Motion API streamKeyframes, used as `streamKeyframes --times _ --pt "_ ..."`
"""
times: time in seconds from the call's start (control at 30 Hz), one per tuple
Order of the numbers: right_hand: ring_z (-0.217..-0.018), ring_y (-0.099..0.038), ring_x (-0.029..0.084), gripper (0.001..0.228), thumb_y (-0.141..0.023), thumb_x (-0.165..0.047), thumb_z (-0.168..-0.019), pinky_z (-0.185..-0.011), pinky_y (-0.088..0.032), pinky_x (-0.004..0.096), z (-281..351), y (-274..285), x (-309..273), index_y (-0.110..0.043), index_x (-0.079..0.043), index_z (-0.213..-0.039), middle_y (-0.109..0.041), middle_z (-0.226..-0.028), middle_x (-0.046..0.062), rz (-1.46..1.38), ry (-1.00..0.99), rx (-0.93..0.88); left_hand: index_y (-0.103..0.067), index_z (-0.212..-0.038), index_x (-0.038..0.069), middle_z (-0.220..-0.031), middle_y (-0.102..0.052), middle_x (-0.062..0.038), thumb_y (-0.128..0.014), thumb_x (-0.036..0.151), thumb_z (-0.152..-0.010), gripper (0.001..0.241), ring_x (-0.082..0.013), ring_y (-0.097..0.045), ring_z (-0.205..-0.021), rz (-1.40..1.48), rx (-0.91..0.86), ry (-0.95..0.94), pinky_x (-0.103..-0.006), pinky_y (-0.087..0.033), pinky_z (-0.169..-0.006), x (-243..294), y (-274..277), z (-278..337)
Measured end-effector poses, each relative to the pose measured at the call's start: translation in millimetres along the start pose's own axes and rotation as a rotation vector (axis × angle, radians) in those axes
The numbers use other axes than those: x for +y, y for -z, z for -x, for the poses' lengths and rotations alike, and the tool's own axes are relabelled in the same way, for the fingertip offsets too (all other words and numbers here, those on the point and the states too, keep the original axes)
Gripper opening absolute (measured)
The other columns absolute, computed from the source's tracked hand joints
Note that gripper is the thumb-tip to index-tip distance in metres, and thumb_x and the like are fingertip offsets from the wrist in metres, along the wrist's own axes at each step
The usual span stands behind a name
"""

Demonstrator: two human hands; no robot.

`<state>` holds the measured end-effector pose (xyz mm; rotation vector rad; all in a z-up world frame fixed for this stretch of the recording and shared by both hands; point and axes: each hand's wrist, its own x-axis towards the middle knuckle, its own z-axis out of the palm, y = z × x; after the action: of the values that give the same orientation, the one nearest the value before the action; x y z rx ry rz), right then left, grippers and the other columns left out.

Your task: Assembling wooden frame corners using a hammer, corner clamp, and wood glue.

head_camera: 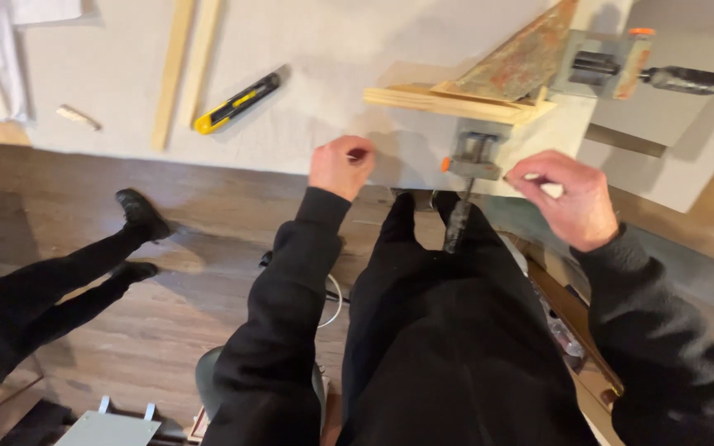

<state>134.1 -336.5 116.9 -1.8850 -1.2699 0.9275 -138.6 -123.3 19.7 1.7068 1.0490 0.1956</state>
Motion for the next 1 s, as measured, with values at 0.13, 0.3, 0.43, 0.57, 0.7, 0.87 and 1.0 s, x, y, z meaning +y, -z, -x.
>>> streamKeyframes --times 0.13,0.3,0.43,0.57,0.7,0.87,1.0 --pt "-0.092 -0.07 0.019 0.012 -0.075 -0.007 -0.097 -0.079 -0.058 0.032 -14.3 38.1 30.3 -0.074 -0.004 -0.108 -0.069 -0.106 0.008 0.156 0.087 0.049 -0.076 -0.086 0.007 -0.091 -0.071 -0.008 -0.077 0.006 -0.08 0.006 -0.0173 -0.073 -0.072 -0.125 0.177 -0.095 -0.0296 -0.059 -0.069 -12.5 -9.4 -5.8" --pt "-0.098 -0.063 0.021 0.013 -0.076 -0.015 -0.096 -0.09 -0.055 0.036 -55.0 63.2 91.2 -0.075 -0.009 -0.108 -0.065 -0.104 0.005 0.364 0.314 -0.062 -0.077 -0.09 0.009 -0.094 -0.067 -0.007 -0.08 0.004 -0.083 0.009 -0.0173 -0.068 -0.071 -0.237 0.326 -0.125 -0.0305 -0.057 -0.064 19.5 -21.5 7.7" --pt "-0.095 -0.06 0.02 0.013 -0.075 -0.018 -0.098 -0.089 -0.053 0.036 -83.9 75.8 96.5 -0.077 -0.012 -0.11 -0.061 -0.1 0.003 0.461 0.453 -0.206 -0.075 -0.102 0.013 -0.1 -0.064 -0.004 -0.079 0.004 -0.083 0.022 -0.0235 -0.065 -0.092 -0.336 0.473 -0.462 -0.0355 -0.055 -0.08 86.9 -75.4 13.6" --pt "-0.098 -0.061 0.021 0.015 -0.075 -0.016 -0.095 -0.088 -0.053 0.036 -103.3 84.6 96.6 -0.076 -0.012 -0.109 -0.061 -0.1 0.001 0.441 0.533 -0.261 -0.077 -0.105 0.014 -0.092 -0.06 0.002 -0.083 0.01 -0.086 0.021 -0.0187 -0.056 -0.088 -0.41 0.382 -0.548 -0.0383 -0.038 -0.08 123.4 -141.9 -20.7" --pt "-0.096 -0.062 0.018 0.016 -0.076 -0.011 -0.093 -0.085 -0.056 0.033 -111.7 83.9 107.7 -0.076 -0.011 -0.109 -0.062 -0.099 0.0 0.503 0.653 -0.26 -0.074 -0.103 0.018 -0.097 -0.056 0.003 -0.08 0.017 -0.084 0.02 -0.0195 -0.054 -0.099 -0.496 0.415 -0.522 -0.0408 -0.035 -0.091 130.7 -178.6 -37.0" --pt "-0.094 -0.063 0.019 0.016 -0.076 -0.009 -0.09 -0.08 -0.056 0.031 -117.5 88.0 104.2 -0.077 -0.012 -0.105 -0.063 -0.098 -0.001 0.516 0.721 -0.263 -0.073 -0.098 0.018 -0.098 -0.055 0.002 -0.08 0.02 -0.086 0.014 -0.02 -0.054 -0.102 -0.532 0.413 -0.467 -0.0431 -0.033 -0.094 130.4 -189.9 -38.5" --pt "-0.088 -0.065 0.016 0.008 -0.074 -0.013 -0.095 -0.077 -0.057 0.031 -127.0 90.9 119.0 -0.076 -0.012 -0.102 -0.067 -0.095 0.001 0.474 0.792 -0.272 -0.072 -0.095 0.019 -0.099 -0.056 0.002 -0.08 0.02 -0.084 0.014 -0.0211 -0.054 -0.103 -0.533 0.438 -0.479 -0.0447 -0.033 -0.096 131.5 -191.5 -41.6"
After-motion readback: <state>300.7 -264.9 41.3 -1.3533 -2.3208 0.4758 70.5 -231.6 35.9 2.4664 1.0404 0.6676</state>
